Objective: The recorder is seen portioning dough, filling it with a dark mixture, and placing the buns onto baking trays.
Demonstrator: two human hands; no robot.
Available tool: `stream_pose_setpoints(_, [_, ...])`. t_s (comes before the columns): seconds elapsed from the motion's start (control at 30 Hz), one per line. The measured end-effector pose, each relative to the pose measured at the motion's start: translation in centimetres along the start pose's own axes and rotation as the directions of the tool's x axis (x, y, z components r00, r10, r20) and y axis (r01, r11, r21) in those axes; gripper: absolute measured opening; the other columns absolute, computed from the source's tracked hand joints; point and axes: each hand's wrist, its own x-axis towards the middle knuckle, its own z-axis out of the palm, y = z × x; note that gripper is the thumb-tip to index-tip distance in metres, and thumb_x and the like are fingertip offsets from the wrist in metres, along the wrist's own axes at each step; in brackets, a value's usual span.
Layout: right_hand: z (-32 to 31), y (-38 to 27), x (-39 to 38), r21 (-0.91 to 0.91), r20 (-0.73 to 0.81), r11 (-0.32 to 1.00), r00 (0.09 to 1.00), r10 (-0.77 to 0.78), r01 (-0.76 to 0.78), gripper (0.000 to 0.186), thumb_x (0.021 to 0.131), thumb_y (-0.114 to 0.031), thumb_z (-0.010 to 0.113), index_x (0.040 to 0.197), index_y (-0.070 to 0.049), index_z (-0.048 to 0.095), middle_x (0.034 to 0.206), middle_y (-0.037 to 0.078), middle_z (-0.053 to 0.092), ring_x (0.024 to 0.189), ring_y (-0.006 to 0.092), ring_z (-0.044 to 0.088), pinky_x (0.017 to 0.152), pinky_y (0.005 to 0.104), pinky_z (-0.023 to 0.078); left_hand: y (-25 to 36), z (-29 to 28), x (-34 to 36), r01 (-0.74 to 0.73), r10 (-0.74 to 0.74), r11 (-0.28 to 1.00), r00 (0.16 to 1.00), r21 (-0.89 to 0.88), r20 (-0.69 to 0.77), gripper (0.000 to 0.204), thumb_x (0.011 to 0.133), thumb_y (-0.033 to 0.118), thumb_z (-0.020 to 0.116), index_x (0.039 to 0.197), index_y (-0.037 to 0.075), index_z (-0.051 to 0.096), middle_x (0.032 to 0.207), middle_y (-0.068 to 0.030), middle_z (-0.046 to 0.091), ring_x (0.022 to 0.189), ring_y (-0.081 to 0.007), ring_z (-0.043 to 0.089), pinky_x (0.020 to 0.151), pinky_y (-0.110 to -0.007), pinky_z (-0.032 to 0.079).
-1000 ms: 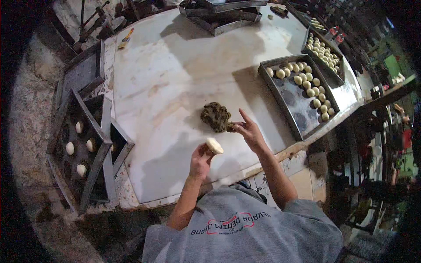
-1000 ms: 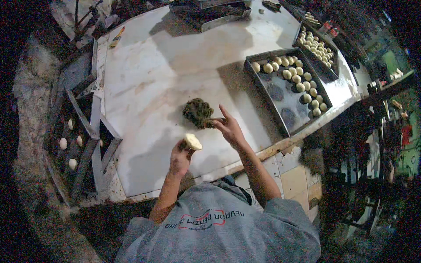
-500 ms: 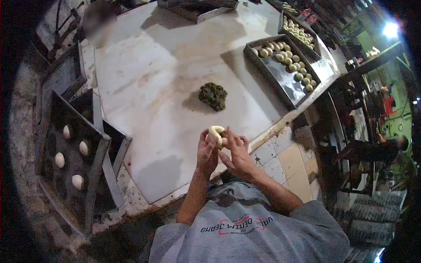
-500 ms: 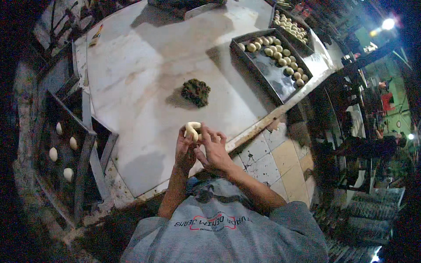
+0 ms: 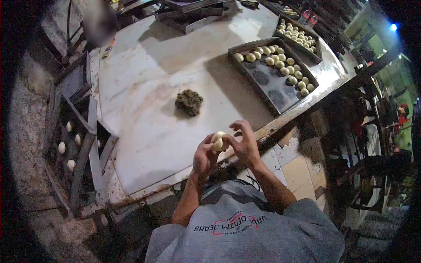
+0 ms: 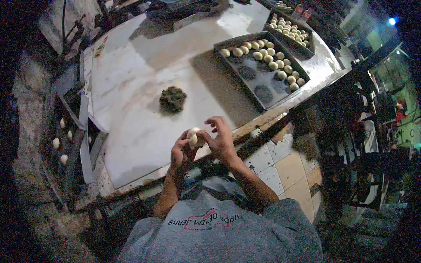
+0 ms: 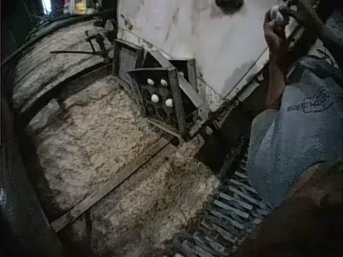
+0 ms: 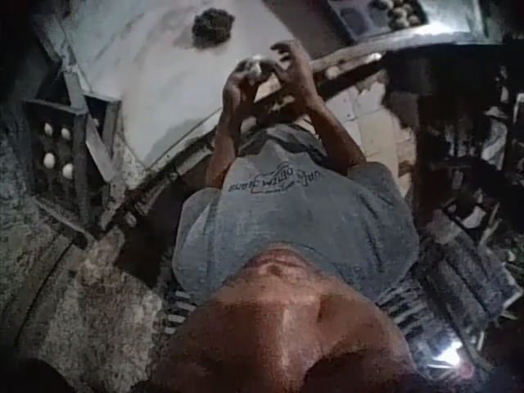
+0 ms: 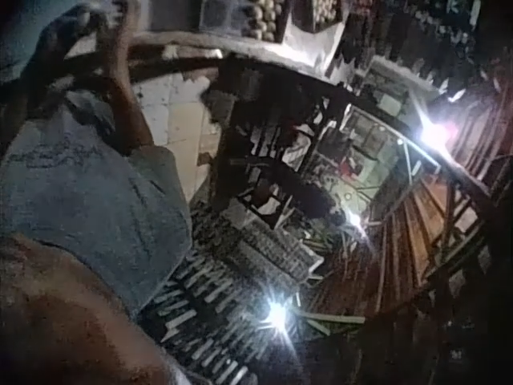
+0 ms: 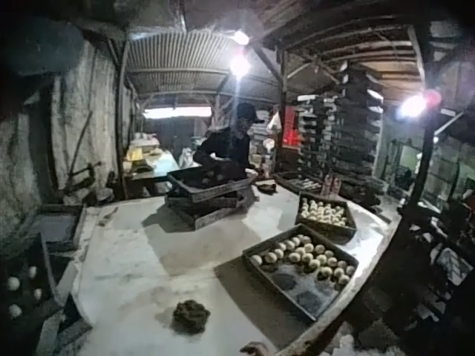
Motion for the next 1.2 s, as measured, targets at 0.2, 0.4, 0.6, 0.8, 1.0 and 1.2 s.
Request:
stream_pose_setpoints(0.2, [-4.2, 5.6, -2.4, 0.438, 0.375, 0.697, 0.821, 0.432, -0.567, 0.02, 0.083, -0.012, 0.057, 0.094, 0.004, 0.054, 0.079, 0.004, 0.057, 0.074, 0.0097, 0.055, 0.065, 0.0231, 0.045, -6.5, 2.9, 0.5, 0.042, 0.128, 0.889, 0.933, 0.456, -0.335, 0.036, 0.084, 0.013, 0.055, 0.115, -0.001, 0.046, 0.107, -0.0086, 0.054, 0.097, -0.0145, 0.052, 0.084, -0.026, 0.043])
stream_pose_setpoints(0.4, [-3.7, 5.0, -4.9, 0.103, 0.025, 0.994, 0.999, -0.035, 0.032, 0.031, 0.07, 0.005, 0.061, 0.099, 0.0, 0.053, 0.089, 0.011, 0.057, 0.083, 0.0255, 0.058, 0.074, 0.0308, 0.047, -9.0, 2.1, 1.1, -0.039, 0.313, 0.852, 0.838, 0.523, -0.447, 0.026, 0.084, 0.01, 0.056, 0.107, -0.001, 0.05, 0.096, -0.0032, 0.055, 0.085, -0.0096, 0.052, 0.077, -0.023, 0.044])
stream_pose_setpoints(0.6, [-3.1, 6.5, -0.8, 0.224, 0.231, 0.941, 0.924, -0.305, 0.255, 0.031, 0.061, 0.005, 0.066, 0.09, -0.001, 0.055, 0.087, 0.01, 0.056, 0.076, 0.0248, 0.056, 0.065, 0.0296, 0.046, -5.7, 2.8, 1.4, 0.097, 0.104, 0.9, 0.899, 0.425, -0.425, 0.025, 0.08, -0.005, 0.041, 0.099, 0.002, 0.056, 0.095, -0.0047, 0.057, 0.088, -0.0125, 0.054, 0.079, -0.025, 0.044])
stream_pose_setpoints(0.8, [2.9, 7.1, 1.8, 0.277, 0.203, 0.915, 0.949, 0.242, -0.293, 0.017, 0.066, -0.004, 0.071, 0.073, 0.0, 0.056, 0.067, 0.009, 0.058, 0.059, 0.0123, 0.053, 0.055, 0.0244, 0.044, -3.6, 0.2, 3.0, 0.036, 0.243, 0.812, 0.887, 0.583, -0.394, 0.034, 0.074, -0.009, 0.037, 0.103, -0.003, 0.055, 0.11, -0.0093, 0.052, 0.102, -0.0175, 0.05, 0.089, -0.028, 0.04])
stream_pose_setpoints(1.0, [7.3, 7.4, 3.8, 0.198, 0.01, 0.897, 0.916, 0.401, -0.395, 0.019, 0.078, -0.008, 0.062, 0.091, 0.006, 0.058, 0.077, 0.009, 0.063, 0.067, 0.0108, 0.058, 0.06, 0.0226, 0.046, -3.5, -1.7, 3.5, -0.083, 0.295, 0.789, 0.92, 0.608, -0.259, 0.066, 0.087, 0.015, 0.044, 0.136, -0.003, 0.004, 0.141, -0.0165, 0.014, 0.131, -0.0229, 0.015, 0.106, -0.033, 0.012])
stream_pose_setpoints(1.2, [6.8, 10.1, 4.5, 0.063, -0.11, 0.916, 0.91, 0.401, -0.396, 0.046, 0.088, -0.033, 0.044, 0.113, 0.007, 0.044, 0.111, 0.024, 0.048, 0.106, 0.0358, 0.045, 0.086, 0.0374, 0.04, -3.5, -1.5, 7.2, -0.043, 0.053, 0.93, 0.998, 0.364, -0.016, 0.072, 0.089, 0.027, 0.044, 0.138, 0.004, -0.004, 0.144, -0.0166, 0.004, 0.133, -0.0239, 0.007, 0.106, -0.035, 0.007])
